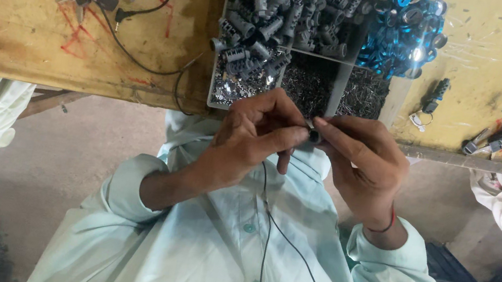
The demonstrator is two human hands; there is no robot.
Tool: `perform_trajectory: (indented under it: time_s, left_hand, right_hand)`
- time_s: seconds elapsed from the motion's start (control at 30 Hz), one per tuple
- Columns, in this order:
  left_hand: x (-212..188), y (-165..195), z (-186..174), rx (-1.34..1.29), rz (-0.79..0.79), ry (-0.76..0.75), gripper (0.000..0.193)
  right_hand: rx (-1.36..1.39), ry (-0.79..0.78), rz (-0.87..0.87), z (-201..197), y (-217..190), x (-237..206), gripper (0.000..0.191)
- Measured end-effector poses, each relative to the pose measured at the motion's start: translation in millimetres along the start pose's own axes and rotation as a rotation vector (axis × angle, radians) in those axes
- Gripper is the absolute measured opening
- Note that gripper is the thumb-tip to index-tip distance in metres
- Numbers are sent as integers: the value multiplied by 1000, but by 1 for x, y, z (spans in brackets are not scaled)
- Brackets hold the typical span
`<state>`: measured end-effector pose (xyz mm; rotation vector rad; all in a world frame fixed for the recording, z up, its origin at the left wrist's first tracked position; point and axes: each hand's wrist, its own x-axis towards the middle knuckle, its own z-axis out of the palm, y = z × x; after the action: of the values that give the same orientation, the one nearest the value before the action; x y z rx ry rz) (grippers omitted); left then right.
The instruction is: The person sits at a workbench assembling small padlock components. They pick gray cylindrical lock bodies and blue caps from a compartment tray, fit the parts together by hand, and place finished assemblies back into the tray compartments, repeating the cycle.
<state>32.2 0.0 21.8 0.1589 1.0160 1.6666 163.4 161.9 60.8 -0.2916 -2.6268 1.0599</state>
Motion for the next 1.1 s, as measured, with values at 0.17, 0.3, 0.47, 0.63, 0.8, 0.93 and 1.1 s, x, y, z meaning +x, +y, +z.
perform_trajectory:
  time_s: [0.17,0.3,0.47,0.63,0.8,0.93,1.1]
  left_hand:
    - [-3,0,3,62,1,73,14]
    - [-6,6,2,216,12,83,14]
    - [-10,8,4,271,194,31,10]
    - [-12,1,8,472,416,16,20]
    - [-9,2,-3,538,496,4,18]
    - [21,-2,-20,691,656,-79,17]
    - [29,-8,-28,679,613,-132,16]
  right_hand:
    - [-31,71,-70,8,2,-3,37]
    - [-75,73,-139,8,2,-2,39]
    - [-98,46,-167,3,-2,2,37]
    - [-109,93,-64,9,-15,9,29]
    - [288,-185,311,-28,-6,24,26]
    - [-395,197,156,-36,19,46,16]
    - [-492,191,-13,-25,55,71,22]
